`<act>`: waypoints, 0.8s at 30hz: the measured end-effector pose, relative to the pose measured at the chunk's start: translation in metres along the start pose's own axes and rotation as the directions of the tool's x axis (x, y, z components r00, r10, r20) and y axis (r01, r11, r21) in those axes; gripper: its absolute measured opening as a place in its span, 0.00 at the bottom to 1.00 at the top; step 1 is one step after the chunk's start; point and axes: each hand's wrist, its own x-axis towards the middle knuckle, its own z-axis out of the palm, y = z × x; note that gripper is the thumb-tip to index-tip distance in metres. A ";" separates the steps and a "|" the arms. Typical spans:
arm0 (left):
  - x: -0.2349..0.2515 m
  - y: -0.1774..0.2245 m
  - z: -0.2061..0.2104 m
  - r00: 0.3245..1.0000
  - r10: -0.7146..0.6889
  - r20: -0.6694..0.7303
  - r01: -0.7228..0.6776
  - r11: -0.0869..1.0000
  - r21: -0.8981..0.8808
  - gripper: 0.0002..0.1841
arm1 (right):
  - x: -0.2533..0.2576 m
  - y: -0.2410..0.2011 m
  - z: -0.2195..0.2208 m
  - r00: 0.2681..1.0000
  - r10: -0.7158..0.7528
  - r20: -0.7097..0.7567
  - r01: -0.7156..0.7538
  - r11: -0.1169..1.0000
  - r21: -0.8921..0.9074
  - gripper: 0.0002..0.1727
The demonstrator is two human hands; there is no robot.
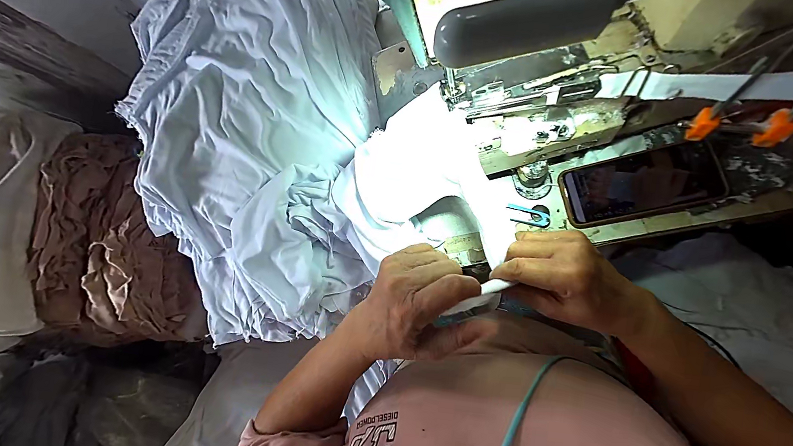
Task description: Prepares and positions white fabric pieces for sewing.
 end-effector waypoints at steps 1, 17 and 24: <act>-0.004 -0.006 0.005 0.999 0.012 -0.029 -0.009 0.994 0.110 0.26 | -0.001 0.003 0.000 0.999 0.026 -0.024 -0.025 0.999 0.033 0.15; 0.023 -0.090 -0.046 0.984 -0.164 0.068 0.102 0.834 0.542 0.15 | -0.017 0.009 0.028 0.900 0.426 -0.096 -0.360 0.849 0.387 0.15; 0.010 -0.081 -0.030 0.993 -0.113 -0.015 0.103 0.831 0.547 0.15 | -0.026 -0.002 0.022 0.915 0.375 -0.151 -0.323 0.902 0.285 0.12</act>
